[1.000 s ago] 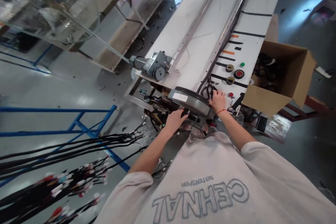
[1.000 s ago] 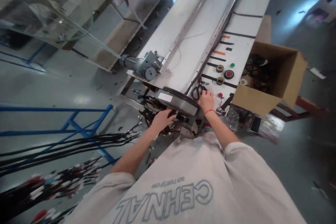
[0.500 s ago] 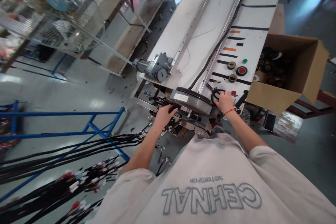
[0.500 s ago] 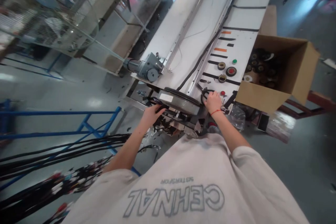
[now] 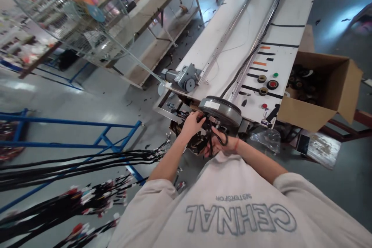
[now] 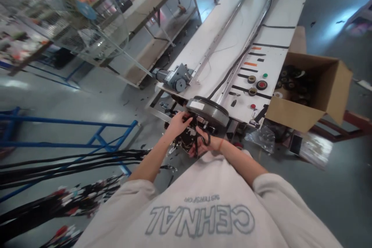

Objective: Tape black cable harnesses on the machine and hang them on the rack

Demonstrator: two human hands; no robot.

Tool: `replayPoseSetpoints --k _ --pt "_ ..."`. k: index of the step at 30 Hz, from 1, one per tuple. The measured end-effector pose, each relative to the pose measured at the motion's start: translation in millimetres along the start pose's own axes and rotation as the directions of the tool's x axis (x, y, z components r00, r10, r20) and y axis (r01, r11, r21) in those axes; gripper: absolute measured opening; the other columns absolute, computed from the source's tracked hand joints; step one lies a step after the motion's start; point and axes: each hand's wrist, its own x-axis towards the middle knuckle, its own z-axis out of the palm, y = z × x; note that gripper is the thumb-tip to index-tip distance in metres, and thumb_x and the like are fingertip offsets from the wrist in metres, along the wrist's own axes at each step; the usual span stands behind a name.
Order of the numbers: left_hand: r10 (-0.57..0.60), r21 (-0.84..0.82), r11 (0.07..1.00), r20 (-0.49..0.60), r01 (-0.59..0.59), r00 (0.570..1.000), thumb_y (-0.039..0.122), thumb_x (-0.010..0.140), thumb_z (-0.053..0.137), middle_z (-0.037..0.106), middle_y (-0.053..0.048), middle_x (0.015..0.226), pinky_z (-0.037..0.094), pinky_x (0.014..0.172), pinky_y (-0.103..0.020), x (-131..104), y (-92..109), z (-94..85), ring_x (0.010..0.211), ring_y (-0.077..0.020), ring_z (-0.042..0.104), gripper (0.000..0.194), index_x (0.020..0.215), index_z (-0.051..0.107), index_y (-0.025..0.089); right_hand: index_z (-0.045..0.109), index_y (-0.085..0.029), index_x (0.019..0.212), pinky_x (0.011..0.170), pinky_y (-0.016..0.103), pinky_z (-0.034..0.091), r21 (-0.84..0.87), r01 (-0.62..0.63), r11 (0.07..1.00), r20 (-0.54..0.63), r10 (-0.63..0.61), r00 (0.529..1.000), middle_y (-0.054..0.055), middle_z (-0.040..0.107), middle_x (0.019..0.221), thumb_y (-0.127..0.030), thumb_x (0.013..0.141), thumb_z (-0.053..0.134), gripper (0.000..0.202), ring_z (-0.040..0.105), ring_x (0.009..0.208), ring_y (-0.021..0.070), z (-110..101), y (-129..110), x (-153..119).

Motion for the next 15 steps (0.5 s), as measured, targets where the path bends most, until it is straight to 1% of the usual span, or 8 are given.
replayPoseSetpoints --k 2,3,6,7,8,11,13,15 --pt "0.031 0.066 0.997 0.01 -0.031 0.999 0.031 0.09 0.057 0.065 -0.01 0.098 0.052 0.084 -0.032 0.7 2.4 -4.4 0.091 -0.0215 0.065 0.02 0.1 0.065 0.015 0.045 -0.019 0.059 0.043 0.024 0.042 -0.098 -0.076 0.992 -0.221 0.053 0.974 0.005 0.055 0.05 -0.088 0.079 0.029 0.074 0.053 0.043 0.0141 0.6 -3.4 7.1" --pt "0.035 0.096 0.995 0.035 -0.038 0.999 0.031 0.092 0.054 0.066 -0.01 0.098 0.052 0.084 -0.032 1.1 3.2 -5.8 0.092 -0.0216 0.065 0.021 0.103 0.065 0.015 0.043 -0.02 0.057 0.039 0.023 0.038 -0.162 -0.076 0.984 -0.274 0.029 0.961 0.006 0.055 0.048 -0.087 0.079 0.032 0.072 0.049 0.039 0.0129 -1.6 -1.1 -0.4" --pt "-0.029 0.223 0.975 0.204 -0.018 0.979 0.03 0.098 0.043 0.07 -0.012 0.097 0.051 0.082 -0.031 2.4 4.5 -2.6 0.092 -0.0231 0.068 0.028 0.115 0.06 0.015 0.044 -0.02 0.059 0.042 0.023 0.04 -0.309 0.089 0.947 -0.246 -0.17 0.954 0.009 0.062 0.058 -0.085 0.079 0.038 0.068 0.054 0.043 0.0137 -17.3 17.1 -49.5" --pt "-0.065 0.271 0.962 0.256 -0.007 0.964 0.029 0.1 0.039 0.07 -0.014 0.099 0.052 0.081 -0.032 3.2 4.8 1.4 0.093 -0.0242 0.068 0.031 0.118 0.058 0.013 0.045 -0.02 0.06 0.045 0.024 0.043 -0.338 0.114 0.934 -0.326 -0.229 0.917 0.009 0.063 0.059 -0.083 0.082 0.033 0.068 0.057 0.047 0.0146 -26.5 22.7 -66.8" --pt "-0.104 0.313 0.95 0.293 0.008 0.95 0.028 0.1 0.037 0.07 -0.016 0.101 0.052 0.081 -0.033 4.3 5.1 6.5 0.095 -0.0256 0.069 0.033 0.12 0.057 0.011 0.045 -0.02 0.061 0.047 0.025 0.044 -0.369 0.075 0.927 -0.46 -0.252 0.852 0.008 0.062 0.059 -0.081 0.084 0.028 0.067 0.057 0.048 0.0153 -37.9 25.9 -81.1" --pt "-0.178 0.35 0.935 0.337 0.052 0.925 0.027 0.1 0.035 0.068 -0.023 0.103 0.051 0.087 -0.039 10.5 6.6 23.7 0.102 -0.0302 0.067 0.034 0.113 0.057 0.005 0.044 -0.021 0.058 0.051 0.029 0.044 -0.38 -0.194 0.904 -0.809 -0.222 0.545 0.006 0.054 0.052 -0.069 0.09 0.033 0.058 0.055 0.047 0.0173 -81.8 14.9 -100.8" --pt "-0.208 0.337 0.938 0.341 0.088 0.917 0.029 0.099 0.035 0.067 -0.024 0.098 0.049 0.091 -0.044 16.8 6.9 31.6 0.102 -0.0328 0.067 0.035 0.105 0.059 0.004 0.046 -0.02 0.057 0.059 0.031 0.045 -0.384 -0.332 0.862 -0.885 -0.24 0.399 0.008 0.055 0.056 -0.055 0.086 0.053 0.046 0.059 0.058 0.0208 -109.0 -5.5 -102.2" --pt "-0.204 0.295 0.95 0.351 0.099 0.914 0.031 0.099 0.035 0.067 -0.023 0.093 0.049 0.091 -0.046 23.4 5.1 33.6 0.1 -0.0331 0.067 0.036 0.098 0.06 0.005 0.055 -0.018 0.063 0.07 0.032 0.045 -0.441 -0.42 0.793 -0.896 -0.362 0.257 0.012 0.061 0.068 -0.04 0.08 0.065 0.029 0.063 0.077 0.0247 -122.4 -25.7 -103.8"
